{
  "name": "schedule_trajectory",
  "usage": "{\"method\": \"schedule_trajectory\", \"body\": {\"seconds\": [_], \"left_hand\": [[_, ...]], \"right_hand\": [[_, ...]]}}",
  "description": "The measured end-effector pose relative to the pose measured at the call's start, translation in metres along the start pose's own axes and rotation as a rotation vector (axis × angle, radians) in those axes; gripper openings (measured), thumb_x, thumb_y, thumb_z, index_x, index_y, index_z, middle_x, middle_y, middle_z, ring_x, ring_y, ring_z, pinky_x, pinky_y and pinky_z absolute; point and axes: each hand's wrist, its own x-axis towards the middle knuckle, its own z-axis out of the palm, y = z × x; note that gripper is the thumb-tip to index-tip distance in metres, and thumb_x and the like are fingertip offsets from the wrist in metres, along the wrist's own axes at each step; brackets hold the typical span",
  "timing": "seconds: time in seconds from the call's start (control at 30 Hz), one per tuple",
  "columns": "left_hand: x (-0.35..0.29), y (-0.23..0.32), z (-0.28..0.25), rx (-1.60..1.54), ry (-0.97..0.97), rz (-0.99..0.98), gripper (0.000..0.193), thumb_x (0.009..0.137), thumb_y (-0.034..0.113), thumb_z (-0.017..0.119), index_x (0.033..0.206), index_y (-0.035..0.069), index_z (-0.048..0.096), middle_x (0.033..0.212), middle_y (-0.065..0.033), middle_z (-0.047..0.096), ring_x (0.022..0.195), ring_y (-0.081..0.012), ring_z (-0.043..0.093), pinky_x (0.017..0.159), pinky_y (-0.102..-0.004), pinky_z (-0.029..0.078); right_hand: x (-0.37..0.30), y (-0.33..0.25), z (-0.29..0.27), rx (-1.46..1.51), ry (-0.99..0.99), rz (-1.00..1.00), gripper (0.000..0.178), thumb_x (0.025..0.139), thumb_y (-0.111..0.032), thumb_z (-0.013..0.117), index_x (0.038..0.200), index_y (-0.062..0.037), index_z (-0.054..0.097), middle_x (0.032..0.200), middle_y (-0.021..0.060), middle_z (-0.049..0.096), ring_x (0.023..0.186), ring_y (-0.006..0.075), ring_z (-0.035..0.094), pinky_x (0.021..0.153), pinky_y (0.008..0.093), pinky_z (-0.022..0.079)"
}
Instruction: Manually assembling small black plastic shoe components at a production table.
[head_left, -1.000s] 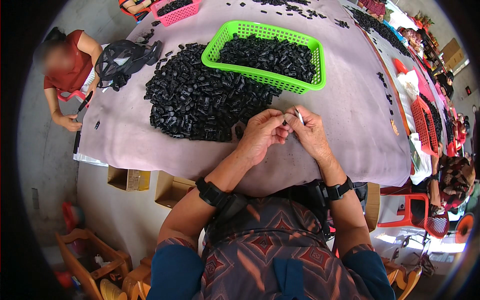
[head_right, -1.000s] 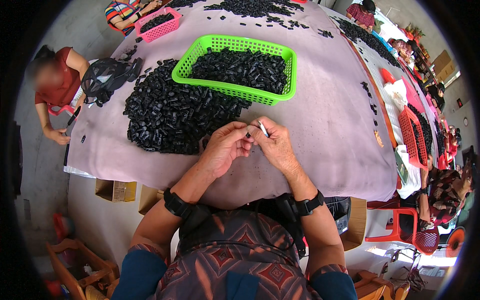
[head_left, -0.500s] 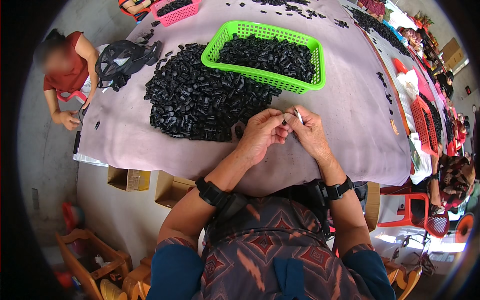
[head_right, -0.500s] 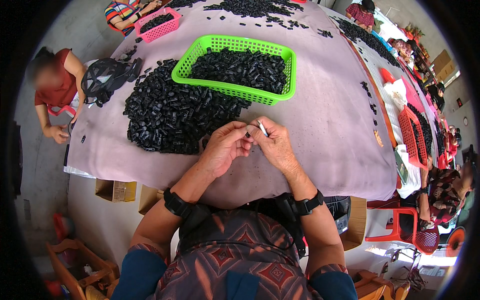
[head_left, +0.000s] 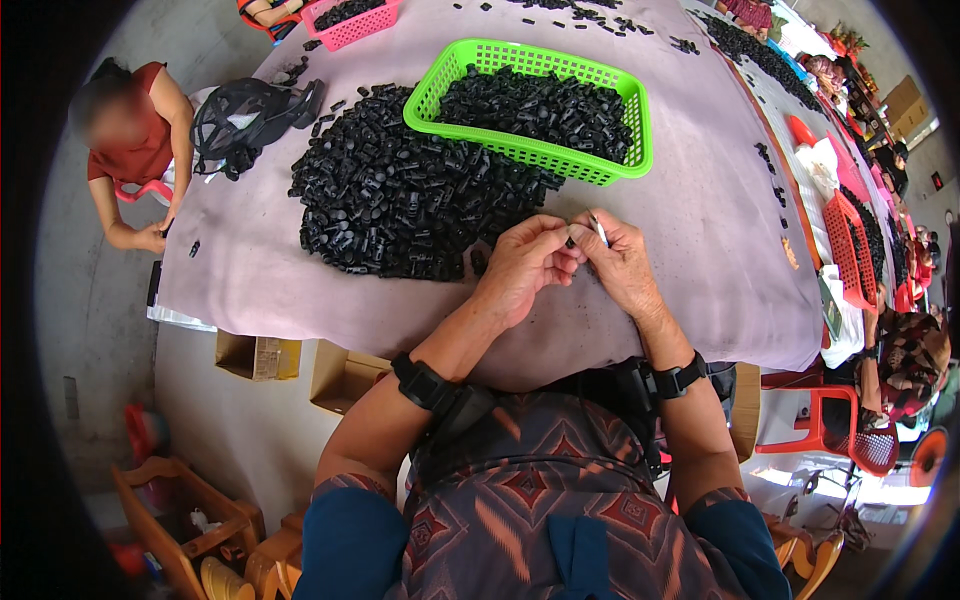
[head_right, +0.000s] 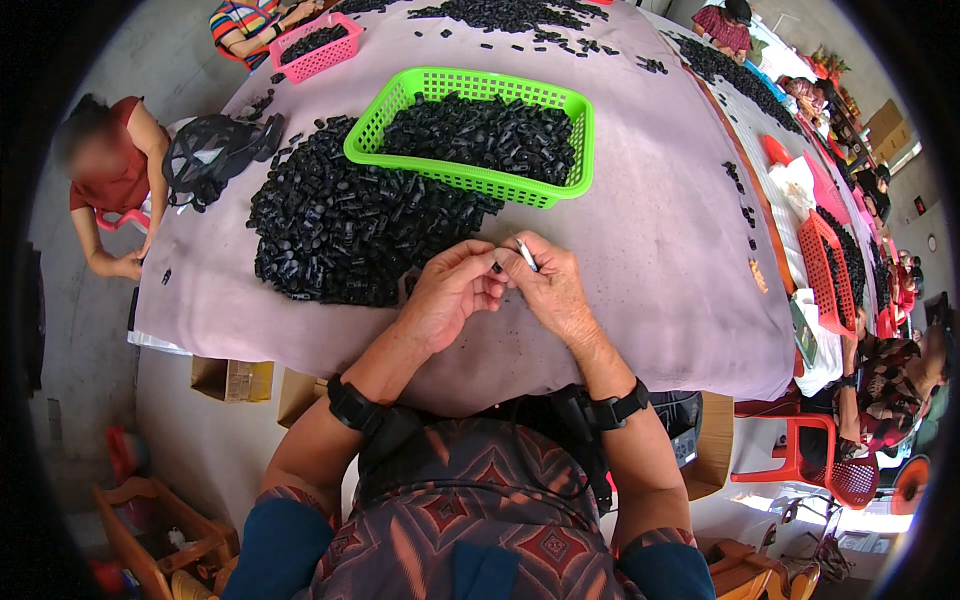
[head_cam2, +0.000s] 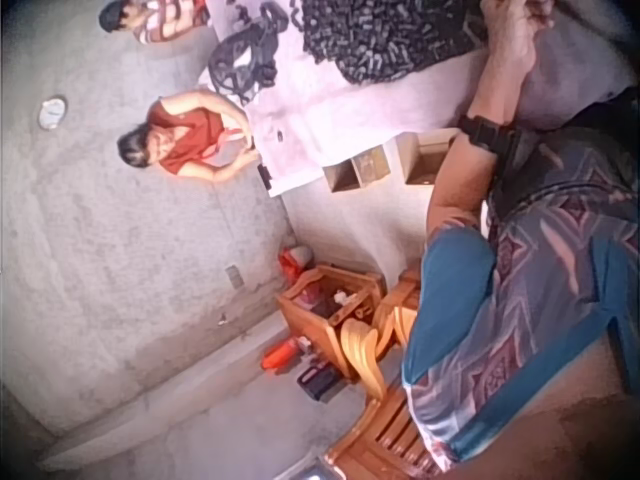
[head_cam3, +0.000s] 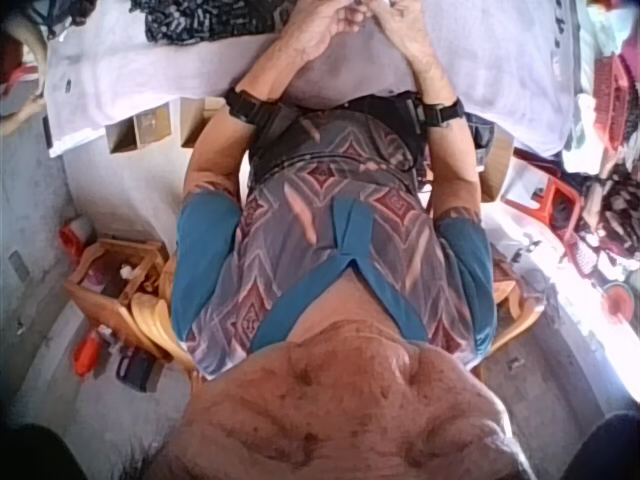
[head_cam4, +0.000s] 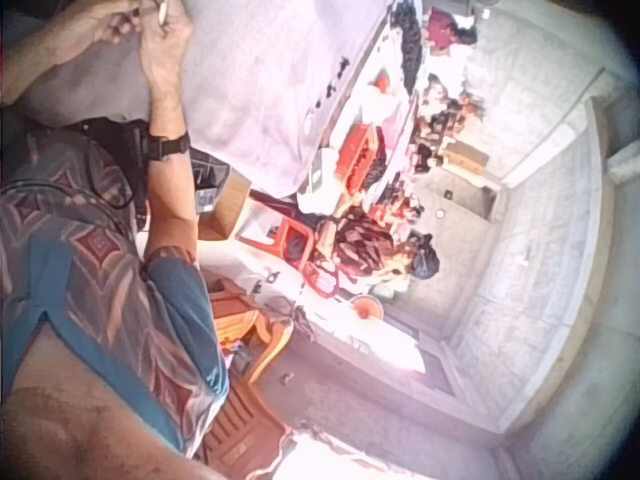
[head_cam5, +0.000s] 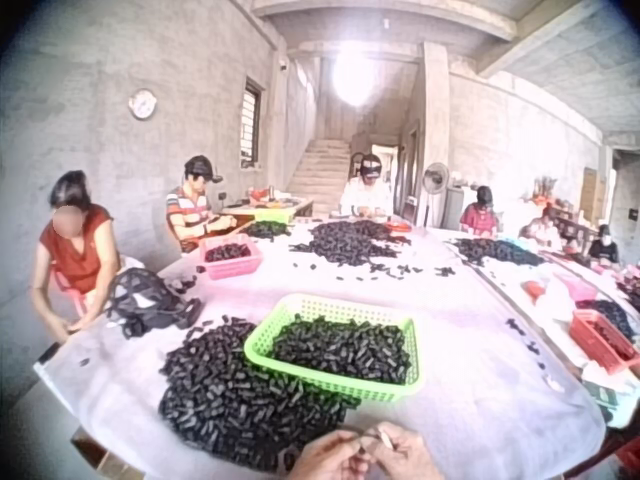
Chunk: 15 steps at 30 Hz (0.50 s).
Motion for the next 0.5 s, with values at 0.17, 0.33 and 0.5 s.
{"method": "schedule_trajectory", "body": {"seconds": [0.17, 0.33, 0.5], "left_hand": [[0.0007, -0.0002, 0.0, 0.0, 0.001, 0.003, 0.01, 0.087, 0.014, 0.055, 0.094, 0.006, 0.055, 0.079, -0.0045, 0.06, 0.066, -0.01, 0.055, 0.058, -0.0239, 0.045], [0.0012, -0.0003, -0.0004, 0.011, 0.009, -0.007, 0.011, 0.087, 0.015, 0.056, 0.094, 0.006, 0.055, 0.078, -0.0043, 0.06, 0.065, -0.0098, 0.055, 0.057, -0.0236, 0.046], [0.001, 0.0008, -0.0002, 0.02, 0.004, -0.008, 0.012, 0.087, 0.015, 0.056, 0.094, 0.006, 0.055, 0.078, -0.0045, 0.06, 0.065, -0.0097, 0.055, 0.057, -0.0234, 0.046]], "right_hand": [[0.0003, 0.0011, -0.0002, 0.026, -0.007, 0.001, 0.014, 0.088, -0.013, 0.055, 0.083, -0.0003, 0.058, 0.068, -0.0013, 0.056, 0.063, 0.0052, 0.049, 0.058, 0.0206, 0.043], [0.0002, 0.0004, 0.0003, -0.013, -0.005, -0.009, 0.014, 0.088, -0.013, 0.055, 0.082, -0.0004, 0.058, 0.068, -0.0012, 0.056, 0.063, 0.0052, 0.049, 0.058, 0.0205, 0.043], [0.0001, -0.0019, 0.0006, -0.047, -0.003, -0.014, 0.015, 0.088, -0.014, 0.055, 0.082, -0.0003, 0.058, 0.067, -0.0011, 0.056, 0.062, 0.0052, 0.049, 0.057, 0.0206, 0.043]]}}
